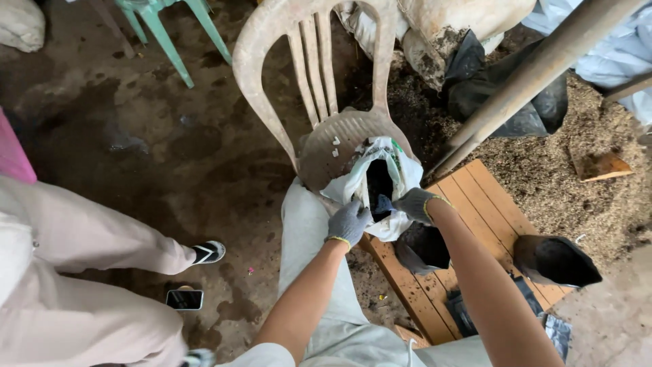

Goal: A person is filling small black nursery pots with soil from a large bag using a small blue scoop.

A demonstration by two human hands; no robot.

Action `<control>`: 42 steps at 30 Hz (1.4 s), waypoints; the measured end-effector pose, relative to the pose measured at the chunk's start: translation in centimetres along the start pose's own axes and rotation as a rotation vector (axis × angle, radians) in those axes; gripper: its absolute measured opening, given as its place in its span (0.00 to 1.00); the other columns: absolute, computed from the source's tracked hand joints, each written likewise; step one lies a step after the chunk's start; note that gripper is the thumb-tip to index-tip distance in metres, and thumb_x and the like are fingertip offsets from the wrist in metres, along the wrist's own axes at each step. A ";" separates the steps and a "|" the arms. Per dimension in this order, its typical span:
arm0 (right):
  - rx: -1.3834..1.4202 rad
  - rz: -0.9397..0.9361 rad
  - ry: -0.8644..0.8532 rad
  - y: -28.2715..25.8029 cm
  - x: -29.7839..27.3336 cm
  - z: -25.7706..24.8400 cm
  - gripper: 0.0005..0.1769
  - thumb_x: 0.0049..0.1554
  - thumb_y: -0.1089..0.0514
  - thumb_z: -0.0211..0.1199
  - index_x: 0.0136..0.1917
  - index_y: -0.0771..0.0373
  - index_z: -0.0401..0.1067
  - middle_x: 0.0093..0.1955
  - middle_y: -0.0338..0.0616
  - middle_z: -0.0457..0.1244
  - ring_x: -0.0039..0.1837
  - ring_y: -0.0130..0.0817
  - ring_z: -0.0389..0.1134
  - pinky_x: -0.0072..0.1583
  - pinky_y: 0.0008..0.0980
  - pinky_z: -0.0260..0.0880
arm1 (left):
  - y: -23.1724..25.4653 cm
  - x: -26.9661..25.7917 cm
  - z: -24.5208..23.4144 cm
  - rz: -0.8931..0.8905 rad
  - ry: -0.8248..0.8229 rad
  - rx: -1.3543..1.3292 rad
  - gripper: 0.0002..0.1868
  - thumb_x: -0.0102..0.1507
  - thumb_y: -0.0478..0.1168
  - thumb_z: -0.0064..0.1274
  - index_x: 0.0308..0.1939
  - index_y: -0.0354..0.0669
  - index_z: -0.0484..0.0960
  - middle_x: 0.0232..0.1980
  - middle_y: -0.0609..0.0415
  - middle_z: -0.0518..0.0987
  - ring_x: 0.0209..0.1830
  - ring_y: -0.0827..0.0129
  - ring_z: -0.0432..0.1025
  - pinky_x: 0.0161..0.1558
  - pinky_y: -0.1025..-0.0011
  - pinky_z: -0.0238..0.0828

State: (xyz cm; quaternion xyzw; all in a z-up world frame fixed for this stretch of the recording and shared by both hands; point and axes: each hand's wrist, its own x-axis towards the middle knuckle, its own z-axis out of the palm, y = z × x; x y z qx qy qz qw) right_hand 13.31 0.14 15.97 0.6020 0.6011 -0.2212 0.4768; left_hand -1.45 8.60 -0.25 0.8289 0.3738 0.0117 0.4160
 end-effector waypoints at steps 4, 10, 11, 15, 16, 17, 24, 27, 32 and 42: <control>0.316 0.108 0.041 -0.1 -4.4 -1.8 0.26 0.64 0.60 0.38 0.73 0.62 0.63 0.71 0.47 0.63 0.74 0.44 0.62 0.71 0.39 0.63 | 0.1 -0.2 0.1 -0.005 0.004 0.004 0.19 0.64 0.60 0.42 0.40 0.53 0.77 0.46 0.50 0.83 0.53 0.49 0.78 0.55 0.47 0.74; 0.737 0.269 0.129 0.2 -10.5 -6.0 0.27 0.64 0.63 0.36 0.74 0.71 0.58 0.73 0.58 0.59 0.76 0.50 0.57 0.75 0.40 0.57 | 0.2 -0.1 -0.1 0.003 0.006 0.013 0.20 0.64 0.61 0.41 0.41 0.52 0.77 0.47 0.50 0.83 0.54 0.49 0.77 0.56 0.47 0.74; 0.840 0.305 0.145 -0.2 -11.5 -6.7 0.27 0.64 0.64 0.36 0.74 0.73 0.57 0.73 0.60 0.58 0.77 0.52 0.56 0.75 0.41 0.55 | 0.0 -0.2 0.0 0.002 0.001 0.016 0.21 0.64 0.62 0.41 0.41 0.52 0.77 0.47 0.49 0.83 0.54 0.48 0.77 0.55 0.46 0.73; 1.027 0.367 0.188 -2.6 -15.0 -10.7 0.28 0.64 0.65 0.35 0.75 0.78 0.55 0.74 0.65 0.57 0.78 0.55 0.53 0.77 0.41 0.52 | -0.3 0.0 0.4 -0.021 -0.008 0.007 0.21 0.64 0.63 0.41 0.42 0.53 0.77 0.48 0.51 0.83 0.56 0.50 0.77 0.57 0.48 0.72; 1.124 0.397 0.208 -3.2 -15.9 -11.9 0.29 0.64 0.66 0.34 0.75 0.80 0.53 0.74 0.68 0.56 0.79 0.57 0.52 0.78 0.42 0.51 | -0.3 0.1 0.6 -0.016 0.000 0.013 0.20 0.64 0.63 0.41 0.42 0.55 0.77 0.48 0.53 0.83 0.55 0.51 0.77 0.57 0.48 0.72; 1.221 0.423 0.229 -4.0 -16.7 -13.1 0.29 0.64 0.67 0.34 0.76 0.82 0.52 0.75 0.70 0.55 0.79 0.58 0.51 0.79 0.42 0.49 | -0.5 0.1 0.6 -0.013 0.010 0.022 0.20 0.64 0.63 0.41 0.42 0.56 0.77 0.47 0.55 0.83 0.55 0.53 0.77 0.57 0.49 0.73; 0.712 0.537 0.388 -4.9 2.0 -3.8 0.20 0.57 0.47 0.53 0.51 0.58 0.81 0.49 0.51 0.73 0.55 0.51 0.75 0.51 0.49 0.76 | -1.3 0.1 1.3 0.013 0.040 -0.046 0.18 0.65 0.60 0.43 0.41 0.54 0.77 0.48 0.55 0.83 0.55 0.54 0.77 0.56 0.50 0.74; 1.792 0.561 0.464 -5.0 -14.0 -12.1 0.38 0.66 0.50 0.35 0.77 0.84 0.50 0.77 0.77 0.51 0.81 0.63 0.48 0.79 0.51 0.48 | -1.5 0.7 1.7 0.000 0.034 0.009 0.19 0.65 0.63 0.41 0.42 0.57 0.77 0.48 0.56 0.83 0.56 0.55 0.77 0.57 0.50 0.72; 1.293 0.601 0.458 -3.1 2.0 0.4 0.28 0.57 0.41 0.45 0.59 0.64 0.62 0.60 0.56 0.60 0.66 0.54 0.60 0.62 0.49 0.60 | -1.0 0.0 0.9 0.016 0.025 -0.010 0.18 0.65 0.61 0.41 0.43 0.56 0.77 0.50 0.56 0.83 0.57 0.55 0.77 0.58 0.49 0.72; 1.672 0.601 0.627 -3.1 -6.5 -7.2 0.34 0.64 0.42 0.48 0.66 0.76 0.69 0.66 0.65 0.65 0.72 0.60 0.62 0.70 0.53 0.63 | -0.8 -0.6 1.0 0.020 0.021 0.023 0.19 0.64 0.64 0.40 0.42 0.59 0.76 0.48 0.58 0.82 0.55 0.57 0.78 0.57 0.50 0.72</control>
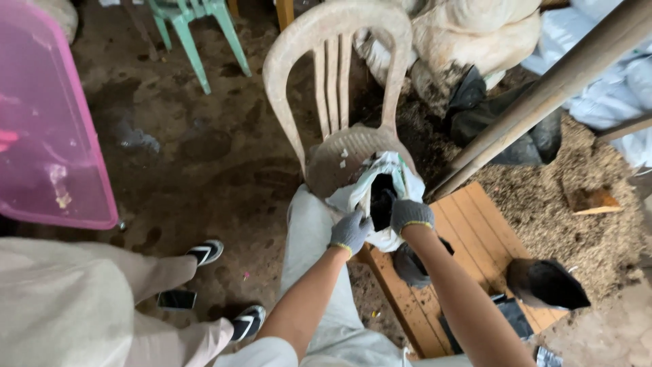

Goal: A person is filling small black nursery pots with soil from a large bag using a small blue scoop.

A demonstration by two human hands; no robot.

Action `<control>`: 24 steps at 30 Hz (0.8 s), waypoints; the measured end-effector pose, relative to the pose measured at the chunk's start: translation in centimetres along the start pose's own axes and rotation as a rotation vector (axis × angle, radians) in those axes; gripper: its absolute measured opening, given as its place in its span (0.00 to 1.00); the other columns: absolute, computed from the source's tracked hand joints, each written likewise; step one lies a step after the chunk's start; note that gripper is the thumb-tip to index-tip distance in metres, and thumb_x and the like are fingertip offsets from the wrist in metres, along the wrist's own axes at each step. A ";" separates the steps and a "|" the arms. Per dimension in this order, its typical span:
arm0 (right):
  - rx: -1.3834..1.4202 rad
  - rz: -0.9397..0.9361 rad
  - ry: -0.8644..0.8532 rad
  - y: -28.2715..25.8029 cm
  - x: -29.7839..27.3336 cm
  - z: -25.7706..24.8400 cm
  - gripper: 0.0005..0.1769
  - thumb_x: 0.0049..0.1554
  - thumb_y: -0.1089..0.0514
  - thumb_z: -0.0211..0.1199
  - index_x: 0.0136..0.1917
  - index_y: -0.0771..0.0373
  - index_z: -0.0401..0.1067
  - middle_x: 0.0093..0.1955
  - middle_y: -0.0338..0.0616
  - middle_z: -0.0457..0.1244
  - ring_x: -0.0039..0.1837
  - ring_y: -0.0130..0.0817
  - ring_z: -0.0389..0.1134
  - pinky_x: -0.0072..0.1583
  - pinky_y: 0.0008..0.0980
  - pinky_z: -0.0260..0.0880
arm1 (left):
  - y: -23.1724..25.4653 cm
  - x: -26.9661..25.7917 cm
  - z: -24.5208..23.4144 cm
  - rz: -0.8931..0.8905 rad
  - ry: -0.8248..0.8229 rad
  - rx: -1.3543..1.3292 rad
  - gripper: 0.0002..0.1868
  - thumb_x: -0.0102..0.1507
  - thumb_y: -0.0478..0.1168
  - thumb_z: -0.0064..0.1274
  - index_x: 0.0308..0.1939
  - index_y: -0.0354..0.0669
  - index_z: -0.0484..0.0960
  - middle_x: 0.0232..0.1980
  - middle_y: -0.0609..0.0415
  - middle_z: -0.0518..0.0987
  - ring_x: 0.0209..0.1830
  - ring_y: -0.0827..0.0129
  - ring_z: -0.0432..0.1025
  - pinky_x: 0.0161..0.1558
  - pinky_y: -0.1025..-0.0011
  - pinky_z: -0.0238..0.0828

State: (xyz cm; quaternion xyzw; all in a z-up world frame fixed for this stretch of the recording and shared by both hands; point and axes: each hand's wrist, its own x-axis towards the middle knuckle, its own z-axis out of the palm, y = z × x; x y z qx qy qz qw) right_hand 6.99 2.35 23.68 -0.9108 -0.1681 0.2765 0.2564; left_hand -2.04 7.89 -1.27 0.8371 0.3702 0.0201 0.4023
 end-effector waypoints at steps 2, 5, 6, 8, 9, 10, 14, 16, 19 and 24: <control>-0.229 -0.271 0.152 3.4 7.3 2.8 0.23 0.58 0.52 0.60 0.59 0.74 0.74 0.58 0.68 0.68 0.65 0.63 0.67 0.62 0.54 0.71 | 1.3 -0.9 -2.0 0.014 -0.037 -0.108 0.18 0.67 0.57 0.38 0.45 0.50 0.75 0.50 0.48 0.82 0.58 0.47 0.75 0.58 0.43 0.71; -0.237 -0.296 0.158 3.7 8.5 2.4 0.23 0.58 0.52 0.60 0.59 0.73 0.75 0.58 0.67 0.68 0.65 0.62 0.67 0.62 0.53 0.71 | -0.3 0.8 0.2 -0.005 -0.010 -0.016 0.18 0.65 0.61 0.40 0.43 0.57 0.76 0.49 0.57 0.83 0.56 0.55 0.77 0.56 0.49 0.72; -0.239 -0.296 0.156 3.6 8.8 2.5 0.23 0.58 0.52 0.60 0.59 0.73 0.75 0.58 0.67 0.68 0.65 0.62 0.67 0.62 0.53 0.71 | -0.2 0.8 0.0 -0.007 -0.011 -0.018 0.18 0.65 0.61 0.40 0.43 0.57 0.76 0.49 0.57 0.83 0.56 0.55 0.77 0.56 0.49 0.72; -0.251 -0.283 0.143 3.7 9.2 2.6 0.23 0.58 0.51 0.59 0.59 0.71 0.75 0.58 0.66 0.68 0.65 0.61 0.67 0.62 0.53 0.71 | -0.2 0.4 0.0 -0.020 -0.013 -0.064 0.19 0.66 0.60 0.41 0.44 0.55 0.77 0.49 0.54 0.83 0.57 0.53 0.77 0.57 0.49 0.72; -0.251 -0.276 0.140 4.1 9.2 2.6 0.23 0.58 0.51 0.59 0.59 0.71 0.75 0.58 0.66 0.68 0.65 0.61 0.67 0.62 0.53 0.71 | -0.2 0.3 0.2 -0.021 -0.020 -0.064 0.19 0.66 0.60 0.41 0.44 0.55 0.77 0.49 0.54 0.83 0.57 0.53 0.77 0.57 0.49 0.72; -0.256 -0.268 0.133 4.6 9.3 2.7 0.23 0.58 0.51 0.59 0.59 0.70 0.75 0.58 0.66 0.68 0.65 0.61 0.67 0.62 0.53 0.71 | -0.2 0.2 0.4 -0.016 -0.013 -0.053 0.18 0.66 0.60 0.41 0.44 0.56 0.77 0.49 0.55 0.83 0.57 0.54 0.77 0.58 0.50 0.73; -0.266 -0.267 0.102 5.5 10.0 2.9 0.22 0.58 0.50 0.59 0.59 0.68 0.75 0.58 0.64 0.69 0.65 0.60 0.68 0.62 0.52 0.72 | 0.2 0.2 -0.6 -0.027 -0.025 -0.061 0.19 0.67 0.61 0.39 0.44 0.57 0.77 0.49 0.56 0.83 0.57 0.54 0.77 0.58 0.50 0.72; -0.270 -0.253 0.092 6.1 9.9 3.3 0.22 0.58 0.50 0.58 0.58 0.68 0.75 0.58 0.63 0.69 0.65 0.60 0.68 0.62 0.52 0.72 | -0.2 0.1 0.1 -0.036 -0.030 -0.038 0.19 0.66 0.62 0.39 0.44 0.58 0.77 0.50 0.57 0.83 0.57 0.56 0.77 0.59 0.51 0.72; -0.271 -0.250 0.095 6.2 9.9 3.7 0.22 0.58 0.49 0.58 0.58 0.66 0.75 0.58 0.62 0.69 0.65 0.59 0.68 0.62 0.52 0.72 | -0.4 0.9 0.3 -0.028 -0.005 -0.013 0.19 0.65 0.63 0.41 0.45 0.58 0.78 0.50 0.58 0.83 0.57 0.57 0.77 0.59 0.51 0.73; -0.267 -0.227 0.103 7.0 9.8 3.8 0.22 0.58 0.48 0.57 0.58 0.64 0.75 0.57 0.61 0.69 0.65 0.58 0.68 0.62 0.51 0.72 | -0.5 1.0 0.6 -0.007 0.011 -0.001 0.19 0.64 0.64 0.42 0.45 0.60 0.78 0.49 0.57 0.84 0.55 0.57 0.78 0.57 0.51 0.74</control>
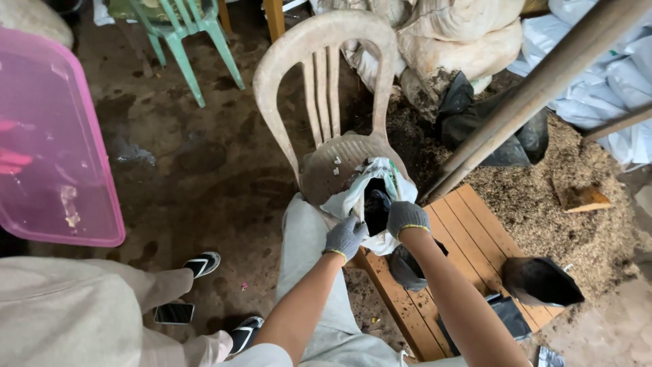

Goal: A person is filling small black nursery pots with soil from a large bag using a small blue scoop.

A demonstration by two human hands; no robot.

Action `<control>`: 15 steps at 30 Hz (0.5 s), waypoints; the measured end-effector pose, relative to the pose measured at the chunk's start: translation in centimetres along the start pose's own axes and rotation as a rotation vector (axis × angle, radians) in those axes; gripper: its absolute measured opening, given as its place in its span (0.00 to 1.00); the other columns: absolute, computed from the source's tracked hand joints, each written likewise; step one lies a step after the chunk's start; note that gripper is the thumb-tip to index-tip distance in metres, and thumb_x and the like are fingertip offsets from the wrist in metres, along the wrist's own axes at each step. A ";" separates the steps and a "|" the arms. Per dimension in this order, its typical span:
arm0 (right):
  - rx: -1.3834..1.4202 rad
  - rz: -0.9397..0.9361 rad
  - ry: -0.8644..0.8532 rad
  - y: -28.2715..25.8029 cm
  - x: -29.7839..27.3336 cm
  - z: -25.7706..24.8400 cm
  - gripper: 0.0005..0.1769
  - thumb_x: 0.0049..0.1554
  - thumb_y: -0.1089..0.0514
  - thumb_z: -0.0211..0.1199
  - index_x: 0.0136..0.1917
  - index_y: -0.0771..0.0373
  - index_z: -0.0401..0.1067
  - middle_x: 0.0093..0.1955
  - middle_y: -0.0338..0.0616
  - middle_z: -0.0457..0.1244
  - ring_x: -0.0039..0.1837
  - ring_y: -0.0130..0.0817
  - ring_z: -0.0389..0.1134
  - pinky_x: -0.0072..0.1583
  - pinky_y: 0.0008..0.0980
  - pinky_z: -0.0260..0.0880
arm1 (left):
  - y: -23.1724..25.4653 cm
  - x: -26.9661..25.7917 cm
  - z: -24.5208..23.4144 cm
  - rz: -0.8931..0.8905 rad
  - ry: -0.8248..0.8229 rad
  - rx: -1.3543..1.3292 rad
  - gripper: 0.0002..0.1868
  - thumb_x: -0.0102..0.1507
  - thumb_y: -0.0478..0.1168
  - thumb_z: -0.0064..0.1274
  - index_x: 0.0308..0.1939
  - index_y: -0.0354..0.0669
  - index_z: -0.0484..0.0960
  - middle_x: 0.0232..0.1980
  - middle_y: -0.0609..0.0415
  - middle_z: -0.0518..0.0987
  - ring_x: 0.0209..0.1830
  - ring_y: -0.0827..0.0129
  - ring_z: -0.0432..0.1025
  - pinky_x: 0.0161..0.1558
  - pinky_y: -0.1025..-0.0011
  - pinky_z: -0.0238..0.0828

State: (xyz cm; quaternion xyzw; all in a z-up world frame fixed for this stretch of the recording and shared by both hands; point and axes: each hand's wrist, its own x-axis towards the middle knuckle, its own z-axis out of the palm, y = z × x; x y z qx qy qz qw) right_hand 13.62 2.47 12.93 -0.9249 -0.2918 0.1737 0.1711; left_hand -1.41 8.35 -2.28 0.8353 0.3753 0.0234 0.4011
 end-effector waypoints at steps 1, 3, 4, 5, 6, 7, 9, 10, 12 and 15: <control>-0.002 0.007 -0.003 0.3 0.0 0.0 0.22 0.58 0.48 0.57 0.58 0.63 0.75 0.57 0.60 0.69 0.65 0.57 0.68 0.62 0.51 0.72 | 0.0 -0.1 0.0 -0.003 -0.002 -0.003 0.20 0.64 0.64 0.42 0.45 0.59 0.78 0.49 0.57 0.83 0.56 0.56 0.78 0.57 0.51 0.74; -0.002 0.016 -0.003 0.7 0.1 -0.1 0.22 0.58 0.47 0.57 0.58 0.62 0.76 0.57 0.60 0.69 0.65 0.57 0.68 0.62 0.51 0.72 | 0.0 -0.3 -0.1 -0.002 -0.006 -0.005 0.21 0.64 0.65 0.42 0.46 0.58 0.79 0.50 0.56 0.83 0.56 0.55 0.77 0.58 0.50 0.73; -0.005 0.019 -0.005 0.8 0.1 -0.1 0.22 0.58 0.47 0.57 0.58 0.62 0.76 0.57 0.59 0.69 0.64 0.57 0.68 0.62 0.51 0.72 | 0.0 -0.2 -0.1 0.001 -0.002 0.000 0.21 0.64 0.65 0.42 0.46 0.59 0.79 0.50 0.57 0.83 0.56 0.55 0.77 0.58 0.50 0.74; -0.009 0.021 -0.009 0.9 0.1 -0.1 0.22 0.57 0.47 0.56 0.58 0.61 0.76 0.57 0.58 0.69 0.64 0.56 0.68 0.62 0.51 0.72 | -0.1 -0.3 -0.1 0.001 0.002 0.006 0.22 0.64 0.66 0.42 0.46 0.59 0.79 0.49 0.57 0.83 0.56 0.56 0.77 0.57 0.50 0.74; -0.009 0.023 -0.008 1.0 -0.1 0.0 0.22 0.57 0.47 0.56 0.58 0.61 0.76 0.57 0.58 0.69 0.64 0.56 0.68 0.62 0.51 0.72 | 0.0 -0.6 -0.1 0.002 0.000 0.006 0.22 0.64 0.66 0.42 0.46 0.59 0.79 0.49 0.57 0.83 0.56 0.56 0.77 0.57 0.50 0.74; -0.011 0.023 -0.007 1.0 0.0 0.0 0.22 0.57 0.46 0.56 0.58 0.60 0.76 0.57 0.58 0.69 0.64 0.56 0.68 0.62 0.50 0.72 | 0.1 -0.7 -0.3 0.000 -0.017 -0.002 0.22 0.64 0.66 0.41 0.47 0.60 0.79 0.51 0.57 0.83 0.57 0.55 0.77 0.58 0.50 0.73; -0.011 0.023 -0.005 1.3 -0.3 0.3 0.22 0.57 0.46 0.56 0.58 0.60 0.76 0.57 0.57 0.69 0.64 0.56 0.69 0.62 0.50 0.72 | 0.3 -0.7 -0.5 -0.001 -0.032 -0.009 0.22 0.65 0.66 0.40 0.48 0.60 0.79 0.53 0.58 0.83 0.59 0.55 0.76 0.59 0.49 0.73; -0.014 0.021 -0.009 1.6 -0.6 0.6 0.22 0.57 0.46 0.56 0.58 0.59 0.76 0.57 0.57 0.69 0.64 0.55 0.69 0.62 0.50 0.73 | 0.4 -0.7 -0.5 0.001 -0.028 0.002 0.22 0.65 0.66 0.41 0.48 0.60 0.78 0.53 0.58 0.82 0.59 0.56 0.76 0.59 0.50 0.73; -0.018 0.018 -0.013 2.1 -1.2 1.2 0.22 0.57 0.45 0.56 0.58 0.58 0.76 0.57 0.56 0.70 0.64 0.55 0.69 0.62 0.50 0.73 | 0.5 -1.1 -0.4 0.000 -0.023 0.013 0.21 0.65 0.65 0.41 0.48 0.61 0.78 0.54 0.59 0.82 0.59 0.57 0.76 0.59 0.50 0.73; -0.023 0.011 -0.006 2.3 -1.3 1.5 0.22 0.57 0.45 0.55 0.58 0.57 0.76 0.57 0.55 0.70 0.64 0.54 0.69 0.62 0.50 0.73 | 0.7 -1.0 -0.4 0.015 -0.002 0.023 0.21 0.66 0.64 0.40 0.49 0.59 0.78 0.53 0.56 0.82 0.58 0.56 0.76 0.58 0.49 0.74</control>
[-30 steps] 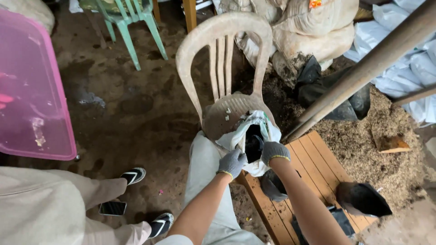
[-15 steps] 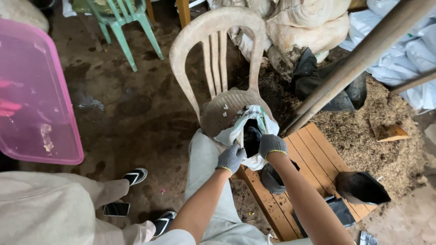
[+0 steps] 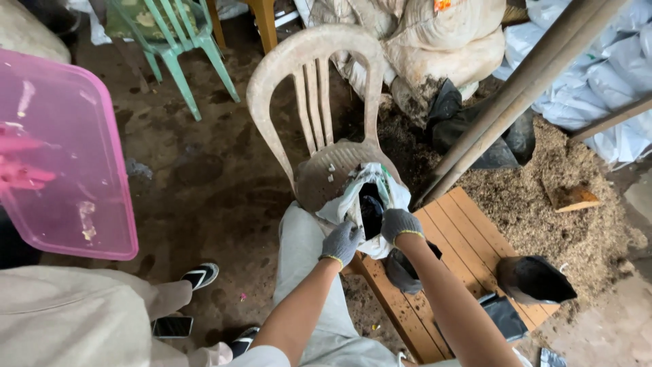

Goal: A person is filling small black nursery pots with soil from a large bag using a small blue scoop.

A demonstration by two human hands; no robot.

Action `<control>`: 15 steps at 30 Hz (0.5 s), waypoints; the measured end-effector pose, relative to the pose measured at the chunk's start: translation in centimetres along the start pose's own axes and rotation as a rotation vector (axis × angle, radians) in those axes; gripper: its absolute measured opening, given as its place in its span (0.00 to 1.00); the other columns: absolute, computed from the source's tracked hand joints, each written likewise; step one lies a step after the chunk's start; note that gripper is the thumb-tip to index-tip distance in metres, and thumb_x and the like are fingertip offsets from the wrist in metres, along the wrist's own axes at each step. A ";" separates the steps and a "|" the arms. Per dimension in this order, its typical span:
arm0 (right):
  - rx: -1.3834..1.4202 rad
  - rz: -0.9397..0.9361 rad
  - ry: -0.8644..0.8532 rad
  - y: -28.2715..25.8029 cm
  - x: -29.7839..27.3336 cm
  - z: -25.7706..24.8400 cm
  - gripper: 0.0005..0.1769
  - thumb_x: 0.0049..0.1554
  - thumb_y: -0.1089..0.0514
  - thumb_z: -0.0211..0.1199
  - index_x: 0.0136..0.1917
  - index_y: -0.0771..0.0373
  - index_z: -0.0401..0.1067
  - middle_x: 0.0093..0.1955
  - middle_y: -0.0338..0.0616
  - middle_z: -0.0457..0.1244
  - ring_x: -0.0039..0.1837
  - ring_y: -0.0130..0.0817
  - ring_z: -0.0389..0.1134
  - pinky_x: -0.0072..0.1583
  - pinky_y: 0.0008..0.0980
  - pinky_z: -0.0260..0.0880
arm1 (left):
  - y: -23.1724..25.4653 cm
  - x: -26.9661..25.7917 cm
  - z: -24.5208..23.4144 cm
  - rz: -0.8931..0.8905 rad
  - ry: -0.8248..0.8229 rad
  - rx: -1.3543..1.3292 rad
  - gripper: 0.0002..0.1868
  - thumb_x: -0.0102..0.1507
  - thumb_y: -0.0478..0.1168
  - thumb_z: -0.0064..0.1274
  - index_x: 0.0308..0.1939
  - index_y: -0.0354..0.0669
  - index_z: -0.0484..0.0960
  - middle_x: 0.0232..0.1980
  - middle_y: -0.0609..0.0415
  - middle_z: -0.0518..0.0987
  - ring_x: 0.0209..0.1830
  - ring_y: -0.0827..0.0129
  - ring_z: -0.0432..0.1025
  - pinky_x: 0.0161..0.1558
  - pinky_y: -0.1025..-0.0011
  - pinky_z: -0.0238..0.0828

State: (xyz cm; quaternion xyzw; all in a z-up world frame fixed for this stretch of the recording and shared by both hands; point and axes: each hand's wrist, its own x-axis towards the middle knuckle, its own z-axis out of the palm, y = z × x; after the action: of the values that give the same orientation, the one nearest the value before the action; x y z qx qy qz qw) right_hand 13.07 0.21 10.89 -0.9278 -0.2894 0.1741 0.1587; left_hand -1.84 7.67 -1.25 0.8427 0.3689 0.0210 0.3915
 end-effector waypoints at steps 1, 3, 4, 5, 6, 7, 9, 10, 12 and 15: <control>-0.003 -0.005 0.001 0.1 0.1 0.0 0.22 0.57 0.44 0.55 0.58 0.56 0.76 0.57 0.55 0.70 0.64 0.54 0.69 0.62 0.49 0.73 | -0.1 0.2 0.0 0.003 -0.003 -0.009 0.21 0.66 0.64 0.40 0.50 0.59 0.78 0.54 0.56 0.82 0.59 0.56 0.76 0.59 0.49 0.74; -0.002 -0.008 0.001 0.4 0.0 0.4 0.22 0.57 0.44 0.55 0.58 0.55 0.76 0.57 0.54 0.70 0.64 0.54 0.69 0.62 0.49 0.73 | -0.5 0.1 0.2 0.007 -0.008 -0.014 0.21 0.66 0.64 0.40 0.50 0.59 0.77 0.55 0.57 0.81 0.60 0.56 0.75 0.59 0.49 0.73; -0.004 -0.008 0.003 0.6 0.1 0.5 0.22 0.57 0.44 0.55 0.58 0.55 0.76 0.57 0.54 0.70 0.64 0.53 0.69 0.62 0.49 0.73 | -0.6 0.2 0.3 0.014 -0.005 -0.010 0.20 0.66 0.64 0.40 0.50 0.60 0.77 0.55 0.58 0.81 0.59 0.57 0.75 0.58 0.49 0.74; -0.005 -0.007 0.004 0.7 0.2 0.6 0.22 0.57 0.43 0.54 0.58 0.54 0.76 0.57 0.53 0.70 0.64 0.53 0.69 0.62 0.49 0.73 | -0.6 0.4 0.5 0.021 -0.001 -0.005 0.20 0.66 0.64 0.39 0.50 0.61 0.76 0.55 0.58 0.80 0.59 0.57 0.75 0.57 0.49 0.75; -0.004 -0.003 0.009 0.5 0.2 0.8 0.22 0.57 0.43 0.54 0.58 0.54 0.76 0.57 0.53 0.70 0.64 0.53 0.69 0.62 0.49 0.73 | -0.5 0.4 0.4 0.027 -0.003 -0.003 0.20 0.66 0.64 0.39 0.50 0.61 0.76 0.55 0.58 0.80 0.59 0.57 0.75 0.57 0.49 0.75; -0.006 0.001 0.009 0.4 0.2 1.0 0.22 0.57 0.43 0.54 0.58 0.53 0.77 0.57 0.52 0.70 0.64 0.52 0.69 0.62 0.49 0.73 | -0.5 0.5 0.3 0.031 -0.001 0.006 0.21 0.66 0.65 0.39 0.51 0.61 0.76 0.55 0.58 0.80 0.60 0.57 0.75 0.57 0.49 0.74; -0.010 0.017 0.005 0.7 0.1 1.6 0.22 0.57 0.43 0.54 0.58 0.52 0.77 0.57 0.52 0.70 0.64 0.52 0.69 0.62 0.49 0.73 | -0.1 0.5 0.2 0.034 -0.011 0.014 0.21 0.66 0.65 0.39 0.51 0.61 0.75 0.55 0.57 0.80 0.60 0.57 0.75 0.58 0.48 0.74; -0.017 0.023 -0.008 0.9 -0.2 2.0 0.22 0.57 0.42 0.54 0.58 0.52 0.77 0.57 0.51 0.70 0.64 0.52 0.69 0.62 0.48 0.73 | 0.1 0.2 0.0 0.047 0.005 -0.012 0.20 0.67 0.63 0.39 0.52 0.59 0.74 0.56 0.53 0.79 0.60 0.53 0.74 0.58 0.46 0.74; -0.025 0.035 -0.032 1.5 -0.5 2.8 0.22 0.57 0.42 0.54 0.57 0.51 0.77 0.57 0.51 0.70 0.64 0.51 0.70 0.62 0.48 0.73 | 0.7 -0.4 -0.8 0.052 0.012 -0.038 0.19 0.68 0.60 0.40 0.53 0.57 0.74 0.56 0.50 0.79 0.60 0.49 0.74 0.58 0.44 0.74; -0.041 0.054 -0.071 2.7 -1.0 3.7 0.22 0.57 0.41 0.53 0.57 0.49 0.77 0.57 0.50 0.70 0.64 0.51 0.70 0.62 0.48 0.73 | 0.6 -0.5 -0.3 0.061 0.044 -0.076 0.17 0.68 0.56 0.41 0.53 0.54 0.71 0.55 0.46 0.77 0.61 0.47 0.73 0.59 0.42 0.73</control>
State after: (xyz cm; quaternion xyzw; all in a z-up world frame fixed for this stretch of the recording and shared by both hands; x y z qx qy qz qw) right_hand 12.10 -1.80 6.73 -0.9315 -0.2733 0.2054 0.1246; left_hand -1.96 7.28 -0.44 0.8374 0.3507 0.0654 0.4142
